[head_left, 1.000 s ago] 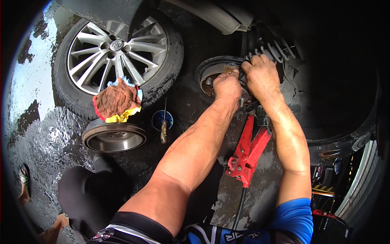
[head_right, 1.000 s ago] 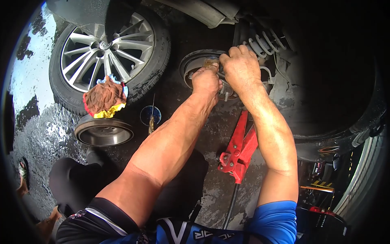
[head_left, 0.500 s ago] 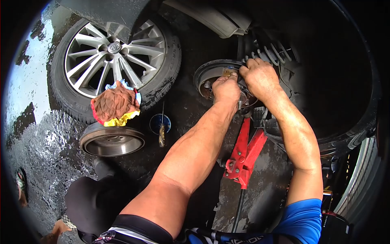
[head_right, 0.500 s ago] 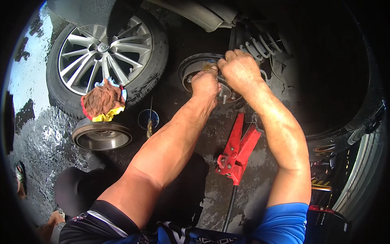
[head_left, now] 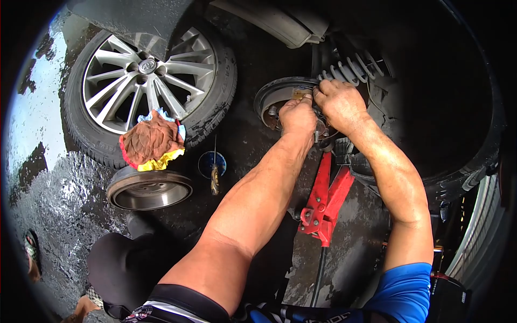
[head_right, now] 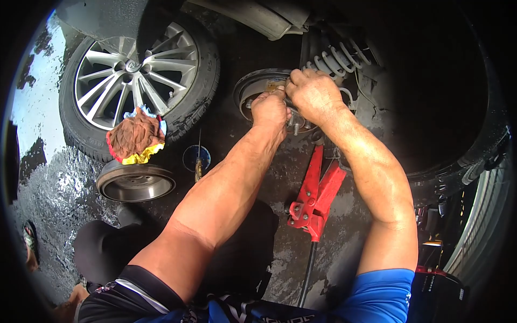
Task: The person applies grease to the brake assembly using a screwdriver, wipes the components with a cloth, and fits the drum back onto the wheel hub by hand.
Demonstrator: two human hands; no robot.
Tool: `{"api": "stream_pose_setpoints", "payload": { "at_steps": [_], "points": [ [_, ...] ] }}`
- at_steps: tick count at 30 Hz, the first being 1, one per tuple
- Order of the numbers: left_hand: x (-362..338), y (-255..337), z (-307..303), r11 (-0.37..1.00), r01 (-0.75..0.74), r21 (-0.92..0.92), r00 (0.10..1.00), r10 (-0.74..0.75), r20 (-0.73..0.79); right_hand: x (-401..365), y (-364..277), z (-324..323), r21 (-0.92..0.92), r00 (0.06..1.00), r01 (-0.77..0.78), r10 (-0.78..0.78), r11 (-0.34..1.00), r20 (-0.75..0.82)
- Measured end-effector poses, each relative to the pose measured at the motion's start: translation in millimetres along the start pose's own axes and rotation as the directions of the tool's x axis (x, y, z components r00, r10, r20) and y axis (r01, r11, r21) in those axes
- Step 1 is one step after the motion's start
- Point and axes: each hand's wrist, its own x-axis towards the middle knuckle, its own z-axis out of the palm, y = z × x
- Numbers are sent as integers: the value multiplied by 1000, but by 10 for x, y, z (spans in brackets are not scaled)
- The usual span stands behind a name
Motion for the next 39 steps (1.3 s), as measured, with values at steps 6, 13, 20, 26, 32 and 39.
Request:
{"api": "stream_pose_setpoints", "payload": {
  "at_steps": [6,13,20,26,32,39],
  "points": [
    [-24,18,3,1000,4,-21,1000,-4,5,-20,44,32,43,999,-4,5,999,-37],
    [-46,23,3,999,8,-37,1000,-8,-4,-18,70,-4,37,999,-40,39,999,21],
    [-1,0,-14,999,13,-36,1000,-13,-2,4,62,-7,57,1000,-28,28,998,-1],
    [-7,-7,-5,999,-1,-41,1000,0,-8,6,84,-36,77,999,-28,29,997,-13],
    [-29,9,-22,1000,16,-7,1000,-16,18,-40,82,-115,112,997,-66,69,992,-23],
    [30,28,-106,995,79,66,994,-84,69,-95,90,-159,197,984,-155,168,968,-50]
  ]
}}
